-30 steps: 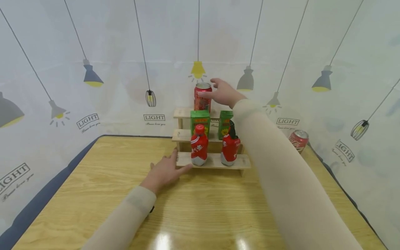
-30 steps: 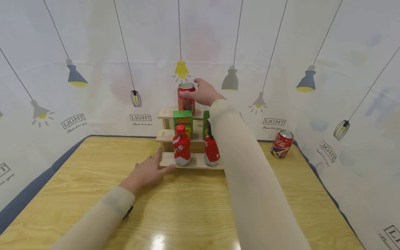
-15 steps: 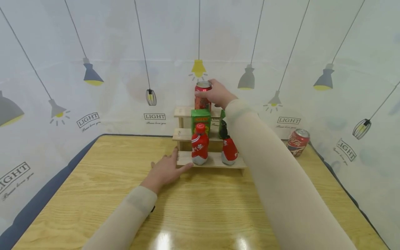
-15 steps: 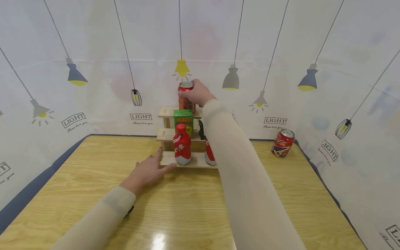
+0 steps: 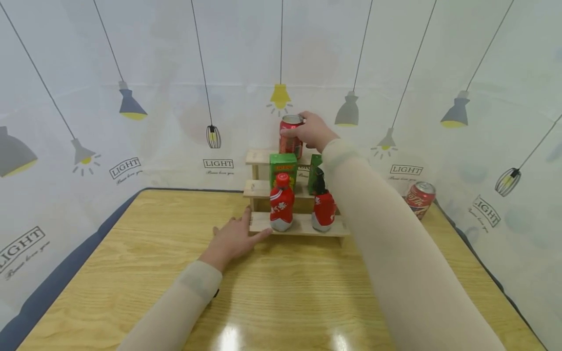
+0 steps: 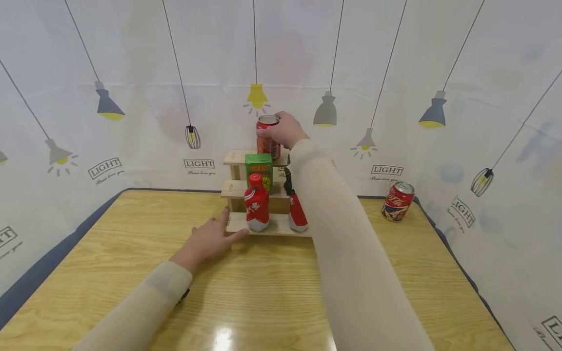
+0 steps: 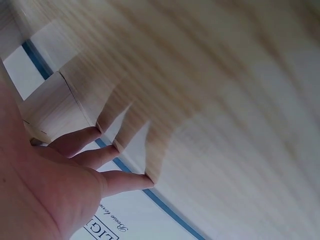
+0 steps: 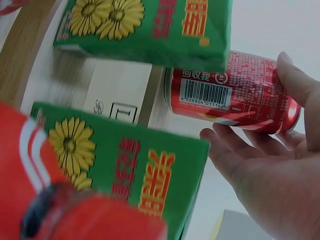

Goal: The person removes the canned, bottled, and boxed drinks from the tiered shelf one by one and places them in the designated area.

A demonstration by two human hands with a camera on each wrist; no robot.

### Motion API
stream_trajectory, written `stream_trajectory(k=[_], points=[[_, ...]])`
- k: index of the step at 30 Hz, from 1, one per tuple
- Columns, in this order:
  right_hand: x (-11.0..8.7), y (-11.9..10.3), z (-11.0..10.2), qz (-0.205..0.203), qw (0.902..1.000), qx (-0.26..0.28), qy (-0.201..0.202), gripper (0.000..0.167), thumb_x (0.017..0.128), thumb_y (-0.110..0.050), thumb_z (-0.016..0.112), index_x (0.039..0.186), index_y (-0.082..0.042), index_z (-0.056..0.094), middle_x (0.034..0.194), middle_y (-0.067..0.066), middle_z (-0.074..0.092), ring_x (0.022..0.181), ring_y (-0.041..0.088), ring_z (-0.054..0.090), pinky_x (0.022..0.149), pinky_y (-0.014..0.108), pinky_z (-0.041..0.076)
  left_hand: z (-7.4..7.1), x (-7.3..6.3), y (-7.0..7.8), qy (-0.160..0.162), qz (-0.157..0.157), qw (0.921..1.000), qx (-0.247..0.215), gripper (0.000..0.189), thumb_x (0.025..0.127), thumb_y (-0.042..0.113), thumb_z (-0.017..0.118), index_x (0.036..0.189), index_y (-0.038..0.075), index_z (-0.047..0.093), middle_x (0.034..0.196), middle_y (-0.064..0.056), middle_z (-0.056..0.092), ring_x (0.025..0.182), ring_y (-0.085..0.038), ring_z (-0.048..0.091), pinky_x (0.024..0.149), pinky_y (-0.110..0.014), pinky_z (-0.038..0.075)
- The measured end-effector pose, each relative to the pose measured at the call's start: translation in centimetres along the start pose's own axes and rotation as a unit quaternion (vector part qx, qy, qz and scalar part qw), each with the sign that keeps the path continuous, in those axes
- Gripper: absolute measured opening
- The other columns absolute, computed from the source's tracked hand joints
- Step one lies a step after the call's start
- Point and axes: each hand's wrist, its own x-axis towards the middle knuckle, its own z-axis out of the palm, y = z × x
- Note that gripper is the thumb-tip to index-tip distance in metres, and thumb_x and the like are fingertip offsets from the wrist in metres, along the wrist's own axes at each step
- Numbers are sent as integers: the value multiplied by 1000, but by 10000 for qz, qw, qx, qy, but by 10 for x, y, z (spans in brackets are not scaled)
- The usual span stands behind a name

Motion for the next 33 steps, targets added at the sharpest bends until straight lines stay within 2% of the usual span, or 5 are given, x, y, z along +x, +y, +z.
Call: stream_trajectory(k=[6,13,25,33], points=[[-4,9,-14,-43,10000,22,-70,78,102,-35,72,165,-9,34,163,16,47,147,35,49,119,55,49,0,-1,0,-11,3,10000,8,130,81,104,30,173,14,11,167,-16,46,159,-48,35,117,-89,17],[-7,23,-32,191,9989,398,-181,87,102,-33,73,170,-11,23,168,16,40,154,36,43,125,57,42,-2,-2,1,-14,40,10000,30,127,84,102,32,173,13,12,165,-18,48,158,-48,36,117,-89,18],[-11,44,-58,360,9992,134,-115,89,102,-36,72,169,-8,21,167,18,41,153,37,43,127,58,38,-1,-2,1,39,81,9999,78,127,84,101,32,173,12,12,165,-18,49,157,-48,38,117,-89,19],[-15,56,-75,367,9992,-124,35,81,101,-36,73,166,-9,33,165,18,44,149,39,48,125,61,40,-1,-1,1,33,62,10000,41,126,84,101,33,173,13,12,166,-18,47,158,-48,37,117,-88,18]])
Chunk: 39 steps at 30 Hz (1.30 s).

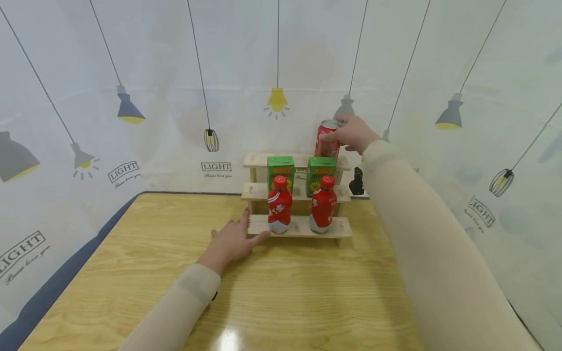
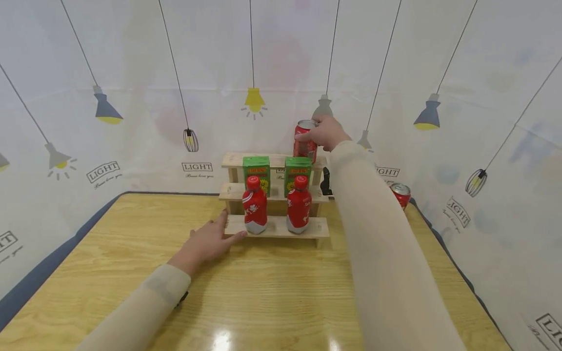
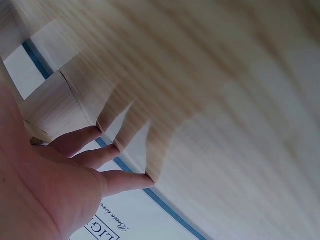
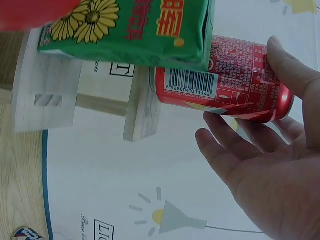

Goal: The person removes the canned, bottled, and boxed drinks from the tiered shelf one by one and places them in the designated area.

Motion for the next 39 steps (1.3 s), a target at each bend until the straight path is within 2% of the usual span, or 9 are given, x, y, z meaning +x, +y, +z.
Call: stream_trajectory(k=[6,12,18,24,32,39], points=[[-10,8,-10,41,9996,-209,204,86,100,-40,72,169,-13,29,167,19,43,146,41,52,123,61,42,0,0,0,-24,-22,10000,-33,124,86,98,36,173,12,13,167,-19,46,158,-48,35,117,-88,17],[-18,18,-21,100,9990,-231,381,89,99,-41,73,169,-8,28,163,23,48,142,44,56,122,62,44,1,3,-2,-36,-10,10000,-23,124,86,99,35,173,12,12,167,-18,46,159,-48,34,117,-89,17],[-18,34,-34,182,9984,-31,543,88,97,-41,75,166,-5,33,161,25,49,138,43,57,117,60,49,2,7,-5,-7,-15,10000,5,128,83,102,31,173,12,12,167,-18,46,159,-48,34,116,-89,17],[-23,48,-41,321,9955,479,751,90,97,-41,77,165,-3,33,160,26,48,136,42,59,114,56,54,2,8,-9,23,-51,10000,1,130,82,103,30,173,12,12,167,-18,46,159,-48,35,116,-90,16],[-26,82,-47,462,9943,523,812,93,98,-38,76,167,-1,27,161,29,46,141,42,56,113,57,54,0,6,-11,17,-86,10000,36,129,83,103,30,173,12,12,167,-17,47,159,-48,35,116,-89,17],[-27,127,-44,550,9956,253,721,94,99,-37,75,167,3,24,159,33,47,141,46,56,111,53,55,2,5,-9,78,-63,9999,-2,126,84,101,31,173,13,13,167,-15,48,158,-47,37,116,-90,18]])
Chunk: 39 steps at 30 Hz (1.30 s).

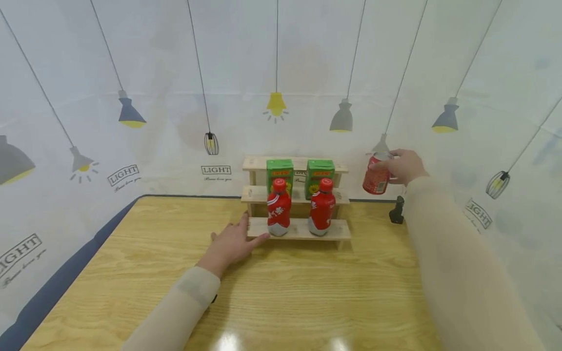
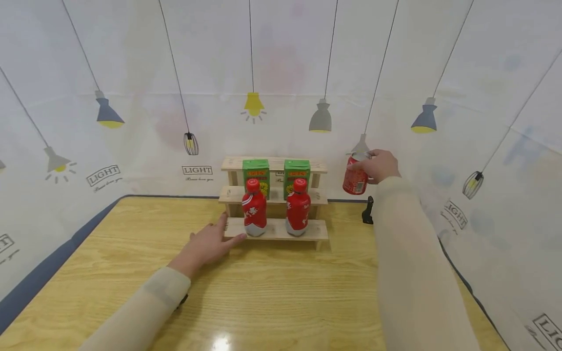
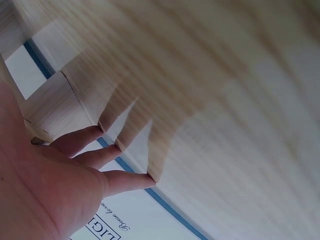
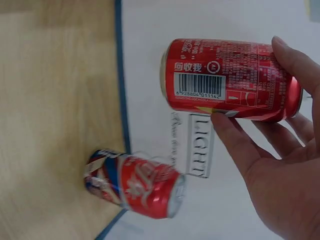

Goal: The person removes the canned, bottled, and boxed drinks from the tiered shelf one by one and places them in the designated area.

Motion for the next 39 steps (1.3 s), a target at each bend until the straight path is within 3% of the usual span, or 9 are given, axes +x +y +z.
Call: stream_trajectory(k=[7,14,20,31,39], points=[[4,42,16,177,9998,56,-10,104,95,-41,79,169,-1,18,166,33,38,146,50,52,112,56,54,0,-1,0,20,2,10000,-8,126,84,102,31,173,14,13,168,-15,46,158,-47,37,117,-89,18],[5,64,33,287,9987,-426,-67,101,96,-44,77,169,-2,22,166,34,37,144,50,51,109,55,57,1,0,0,4,-38,10000,-7,128,83,103,30,173,14,12,168,-15,45,158,-47,36,118,-89,17],[14,79,42,472,9986,113,-190,106,93,-41,81,170,-5,18,170,30,33,150,49,46,114,56,53,-2,-1,1,-2,-57,10000,-9,126,84,101,32,173,13,13,168,-17,45,158,-48,35,118,-88,17],[16,85,47,469,9971,526,-298,104,94,-36,82,171,-6,18,171,27,34,153,48,43,120,58,47,-5,-3,2,-45,-88,9999,31,124,87,98,32,172,11,13,166,-18,47,158,-48,35,117,-89,18],[17,91,44,524,9973,391,-347,104,95,-38,79,171,-7,15,173,28,29,155,49,40,121,58,46,-3,-2,2,-22,-73,9999,70,124,87,99,32,172,11,13,165,-19,48,157,-48,37,117,-89,20]])
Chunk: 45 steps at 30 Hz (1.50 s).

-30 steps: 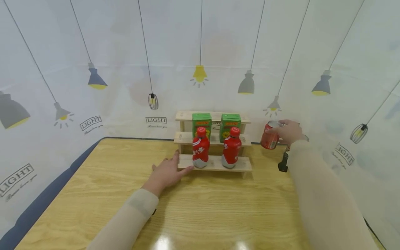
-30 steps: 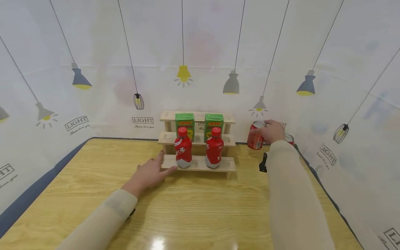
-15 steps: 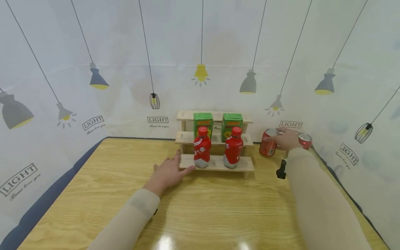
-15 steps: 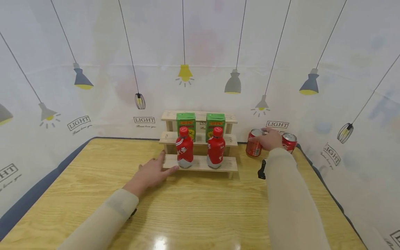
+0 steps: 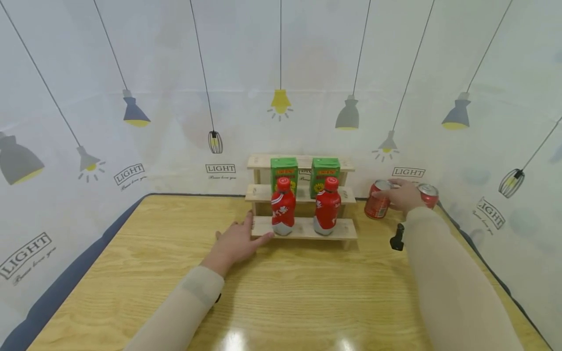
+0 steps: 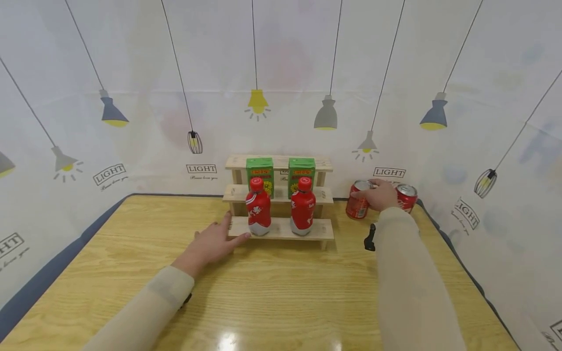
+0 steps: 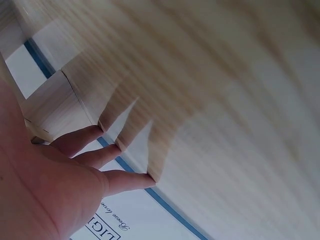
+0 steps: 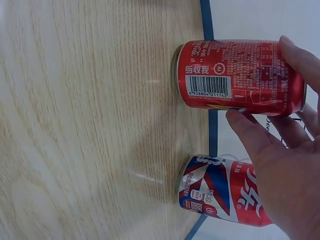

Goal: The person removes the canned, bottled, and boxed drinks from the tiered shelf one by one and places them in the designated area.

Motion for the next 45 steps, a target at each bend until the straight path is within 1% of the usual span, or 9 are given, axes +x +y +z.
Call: stream_trajectory(k=[4,6,10,15,22,27,32,40,45], points=[[3,1,-6,-1,9993,-376,-64,106,95,-43,79,171,-7,16,172,30,28,154,51,40,120,59,46,2,0,0,6,-8,10000,28,125,86,99,31,172,11,13,165,-19,49,157,-48,38,117,-88,20],[5,1,-10,-42,9970,-765,-104,105,95,-50,77,171,-8,18,172,31,28,153,52,39,120,61,45,2,0,0,-9,-22,10000,7,125,86,99,32,172,11,13,166,-18,48,157,-48,37,117,-88,20],[4,-12,-23,-247,9919,-1237,-165,102,98,-61,68,170,-8,20,171,30,31,150,55,42,119,66,44,0,0,2,-42,-19,10000,-56,124,87,99,33,172,11,13,166,-19,47,158,-48,36,118,-88,19],[-9,-58,-43,-791,9955,-463,-219,96,101,-51,70,171,-9,19,172,25,31,154,53,38,125,64,37,-1,-1,2,-56,-42,9999,-75,124,87,98,34,172,11,12,166,-19,47,158,-49,35,118,-88,18],[-26,-126,-53,-1643,9853,-171,-433,90,104,-44,69,172,-13,19,176,23,24,159,45,34,128,58,36,-3,-1,2,-52,-39,10000,-74,124,87,98,34,173,11,11,167,-20,46,158,-49,35,118,-88,17],[-41,-160,-32,-2027,9750,-404,-821,86,105,-42,67,171,-12,20,175,24,27,157,45,38,125,60,38,-3,-1,3,-63,-39,9999,-83,124,87,98,34,173,12,11,167,-21,45,158,-49,35,118,-88,17],[-50,-173,3,-2275,9630,-789,-1208,79,105,-41,67,168,-12,30,171,22,36,152,42,46,123,59,43,-2,-1,2,-112,-42,9999,-58,123,88,98,32,173,11,10,166,-21,46,158,-49,36,118,-89,17],[-51,-164,48,-2128,9625,-799,-1481,74,103,-47,68,164,-16,39,167,15,45,150,38,49,125,60,41,1,-2,2,-52,-23,9999,-105,124,87,99,32,173,12,11,166,-19,47,158,-49,36,118,-89,17],[-45,-149,62,-1997,9679,-469,-1455,67,103,-47,70,158,-16,47,152,14,59,136,33,59,122,57,45,3,1,5,1,19,9999,-104,127,84,101,31,173,13,11,165,-18,48,158,-48,36,118,-88,17]])
